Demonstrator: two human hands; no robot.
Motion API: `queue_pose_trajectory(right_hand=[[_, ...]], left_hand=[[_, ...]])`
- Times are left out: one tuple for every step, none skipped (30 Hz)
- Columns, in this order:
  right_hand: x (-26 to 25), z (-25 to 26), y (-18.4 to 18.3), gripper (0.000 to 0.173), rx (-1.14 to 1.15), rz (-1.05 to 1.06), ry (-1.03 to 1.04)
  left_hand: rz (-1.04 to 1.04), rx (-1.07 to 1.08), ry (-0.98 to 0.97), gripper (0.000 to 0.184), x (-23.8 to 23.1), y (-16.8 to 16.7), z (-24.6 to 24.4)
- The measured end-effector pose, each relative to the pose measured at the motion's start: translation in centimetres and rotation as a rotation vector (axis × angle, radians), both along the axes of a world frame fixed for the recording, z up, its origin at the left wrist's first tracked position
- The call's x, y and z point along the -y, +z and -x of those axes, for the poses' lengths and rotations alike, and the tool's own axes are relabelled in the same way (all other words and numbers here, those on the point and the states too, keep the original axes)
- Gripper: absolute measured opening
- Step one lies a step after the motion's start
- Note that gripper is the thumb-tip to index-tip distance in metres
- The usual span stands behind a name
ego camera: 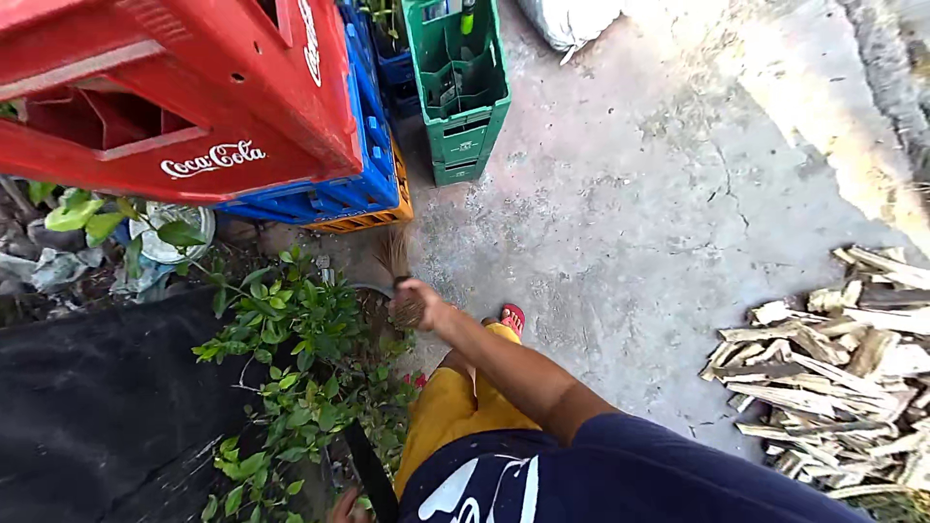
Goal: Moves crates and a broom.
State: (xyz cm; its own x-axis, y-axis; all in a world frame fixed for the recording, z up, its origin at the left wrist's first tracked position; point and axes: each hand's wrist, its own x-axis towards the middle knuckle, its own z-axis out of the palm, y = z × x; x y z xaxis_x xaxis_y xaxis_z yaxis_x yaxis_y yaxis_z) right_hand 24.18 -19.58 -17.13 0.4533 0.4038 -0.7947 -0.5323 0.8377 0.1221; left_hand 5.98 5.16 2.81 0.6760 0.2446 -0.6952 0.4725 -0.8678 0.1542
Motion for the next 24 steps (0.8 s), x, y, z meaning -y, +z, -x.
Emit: queue_pose_trajectory(right_hand=[[2.8,0.9,-1.8,0.024,-0.026,0.048,-0.093],[4.9,1.8,-3.3,0.024,-0.1,0.112,-0.198],[6.3,2.4,-4.2,0.024,-0.18,0.17,-0.295],[6.8,2.9,-4.1,0.023,-0.24,0.21,-0.36],[6.6,3.2,-3.0,0.022,-0.263,0.225,-0.374],[6.0,3.2,-1.4,0.022,-0.238,0.198,-0.355],[5.6,3.1,0.3,0.022,-0.194,0.154,-0.323],[5.4,3.2,2.0,0.023,-0.15,0.106,-0.288],[6.0,3.2,3.0,0.022,-0.117,0.06,-0.253],[7.5,3.0,3.2,0.022,-0.079,0.023,-0.218],[9.8,2.6,2.5,0.024,-0.029,0.001,-0.184],[12.5,2.4,0.8,0.028,0.022,0.002,-0.159],[15.0,2.7,-1.5,0.03,0.046,0.024,-0.152],[17.3,3.0,-3.9,0.031,0.023,0.058,-0.195],[19.0,3.2,-6.2,0.029,-0.034,0.087,-0.291],[19.8,3.5,-7.4,0.027,-0.108,0.137,-0.387],[19.8,3.9,-7.6,0.026,-0.174,0.199,-0.434],[18.7,4.6,-6.7,0.028,-0.216,0.24,-0.42],[17.3,5.3,-5.2,0.028,-0.223,0.25,-0.365],[16.3,6.3,-3.5,0.027,-0.208,0.235,-0.302],[16.0,7.4,-1.8,0.024,-0.195,0.21,-0.253],[16.4,8.9,-0.5,0.021,-0.178,0.179,-0.221],[17.6,10.6,-0.2,0.019,-0.159,0.14,-0.213],[19.7,12.1,-0.8,0.016,-0.127,0.101,-0.221]], left_hand=[[0.014,-0.051,-0.066,0.038,1.8,-0.3,-1.3],[0.03,0.003,-0.145,0.039,3.0,-1.4,-1.6],[0.058,0.154,-0.252,0.037,3.2,-3.6,-0.9],[0.095,0.296,-0.341,0.036,3.1,-5.8,-0.5],[0.141,0.415,-0.405,0.037,3.2,-7.6,-0.6],[0.213,0.551,-0.443,0.043,3.7,-9.6,-1.3],[0.331,0.638,-0.42,0.048,4.9,-11.4,-2.7],[0.452,0.63,-0.384,0.045,6.9,-12.2,-4.6],[0.5,0.551,-0.378,0.04,9.6,-12.2,-7.0],[0.479,0.404,-0.421,0.036,12.5,-11.9,-10.1],[0.422,0.219,-0.507,0.035,15.2,-11.8,-13.6],[0.372,0.037,-0.599,0.036,17.3,-12.1,-16.7],[0.341,-0.109,-0.675,0.037,18.8,-12.6,-19.0],[0.32,-0.206,-0.724,0.037,19.8,-13.3,-20.6],[0.28,-0.286,-0.744,0.037,20.5,-13.8,-21.9],[0.238,-0.345,-0.746,0.037,20.9,-14.5,-22.6],[0.211,-0.392,-0.731,0.037,21.0,-15.0,-22.9],[0.196,-0.431,-0.701,0.037,20.8,-15.5,-22.9],[0.195,-0.452,-0.654,0.037,20.7,-15.8,-23.0],[0.206,-0.459,-0.599,0.037,20.8,-16.2,-23.0],[0.219,-0.456,-0.546,0.037,20.9,-16.4,-22.8],[0.224,-0.449,-0.503,0.037,21.1,-16.5,-22.4],[0.22,-0.439,-0.478,0.037,21.3,-16.5,-22.1],[0.217,-0.43,-0.473,0.037,21.8,-16.5,-21.9]])
